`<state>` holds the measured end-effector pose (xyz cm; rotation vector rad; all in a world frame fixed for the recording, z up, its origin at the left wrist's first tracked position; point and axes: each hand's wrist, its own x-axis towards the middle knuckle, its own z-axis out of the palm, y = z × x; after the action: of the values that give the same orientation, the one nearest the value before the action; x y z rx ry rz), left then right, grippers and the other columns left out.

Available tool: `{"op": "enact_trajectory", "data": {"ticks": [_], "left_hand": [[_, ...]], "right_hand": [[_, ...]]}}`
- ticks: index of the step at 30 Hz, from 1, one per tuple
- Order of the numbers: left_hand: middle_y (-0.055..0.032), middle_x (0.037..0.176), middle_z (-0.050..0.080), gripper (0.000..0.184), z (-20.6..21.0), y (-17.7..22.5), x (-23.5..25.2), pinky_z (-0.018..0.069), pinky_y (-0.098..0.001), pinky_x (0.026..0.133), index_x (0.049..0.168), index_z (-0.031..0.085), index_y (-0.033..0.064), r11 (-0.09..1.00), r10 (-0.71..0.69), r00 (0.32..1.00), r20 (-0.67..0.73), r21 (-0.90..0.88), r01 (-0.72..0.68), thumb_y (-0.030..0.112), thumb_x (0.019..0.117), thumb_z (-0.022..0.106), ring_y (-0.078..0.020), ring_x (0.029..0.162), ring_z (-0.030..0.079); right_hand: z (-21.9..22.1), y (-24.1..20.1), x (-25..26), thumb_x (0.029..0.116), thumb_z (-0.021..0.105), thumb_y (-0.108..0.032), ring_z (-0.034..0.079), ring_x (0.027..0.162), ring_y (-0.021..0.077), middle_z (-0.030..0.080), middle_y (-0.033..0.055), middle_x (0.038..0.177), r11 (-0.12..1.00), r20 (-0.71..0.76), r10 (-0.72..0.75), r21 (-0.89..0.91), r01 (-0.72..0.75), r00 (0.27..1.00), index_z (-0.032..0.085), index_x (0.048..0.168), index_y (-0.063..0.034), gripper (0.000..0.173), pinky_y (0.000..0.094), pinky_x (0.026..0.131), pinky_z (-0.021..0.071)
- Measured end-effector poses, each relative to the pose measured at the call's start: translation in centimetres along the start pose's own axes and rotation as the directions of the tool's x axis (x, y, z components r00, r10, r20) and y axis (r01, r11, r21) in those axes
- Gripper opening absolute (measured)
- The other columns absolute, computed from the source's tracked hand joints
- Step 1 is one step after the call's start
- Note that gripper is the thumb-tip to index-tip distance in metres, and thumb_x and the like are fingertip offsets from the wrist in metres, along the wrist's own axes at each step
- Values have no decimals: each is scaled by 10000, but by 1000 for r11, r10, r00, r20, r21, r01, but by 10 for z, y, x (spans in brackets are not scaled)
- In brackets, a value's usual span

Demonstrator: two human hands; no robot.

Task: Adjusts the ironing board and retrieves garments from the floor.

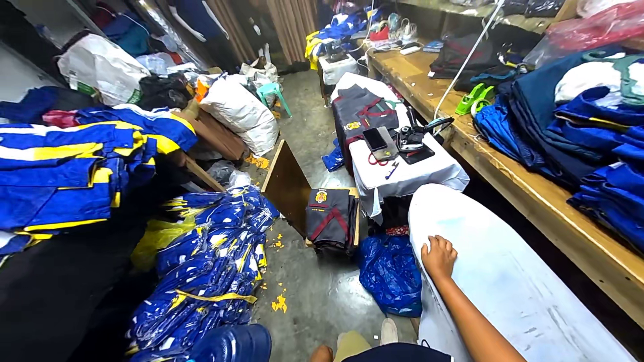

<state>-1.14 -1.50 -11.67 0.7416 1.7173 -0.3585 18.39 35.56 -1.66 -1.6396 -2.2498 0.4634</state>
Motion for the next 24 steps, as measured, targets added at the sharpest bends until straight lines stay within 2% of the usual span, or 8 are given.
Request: {"op": "enact_trajectory", "data": {"ticks": [4, 18, 24], "left_hand": [[-292, 1344, 618, 339, -2, 0, -1, 422, -615, 1093, 1246, 652, -75, 1000, 19, 1000, 2, 21, -19, 172, 1040, 546, -434, 1313, 563], [-283, 1354, 617, 371, 2, -1, -2, 424, -609, 1097, 1264, 646, -68, 1000, 1, 1000, 3, 19, -1, 212, 1044, 542, -427, 1318, 562], [-281, 1355, 618, 357, 1, 3, -4, 422, -601, 1101, 1264, 650, -62, 999, 20, 1000, 13, 40, -21, 195, 1059, 512, -422, 1321, 563]], "right_hand": [[0, 0, -1, 1027, 554, -185, 463, 1398, 449, 559, 254, 1448, 1000, 1, -8, 1, 8, 1000, 660, 1313, 9, 361, 628, 1110, 339], [0, 1, 0, 1020, 556, -186, 478, 1391, 437, 567, 250, 1445, 1000, -11, -7, 28, 7, 1000, 667, 1313, 1, 365, 627, 1119, 335], [-5, -1, -1, 1032, 543, -191, 453, 1416, 425, 551, 235, 1470, 1000, 38, 14, 18, -15, 999, 649, 1340, -4, 376, 612, 1136, 321]]}}
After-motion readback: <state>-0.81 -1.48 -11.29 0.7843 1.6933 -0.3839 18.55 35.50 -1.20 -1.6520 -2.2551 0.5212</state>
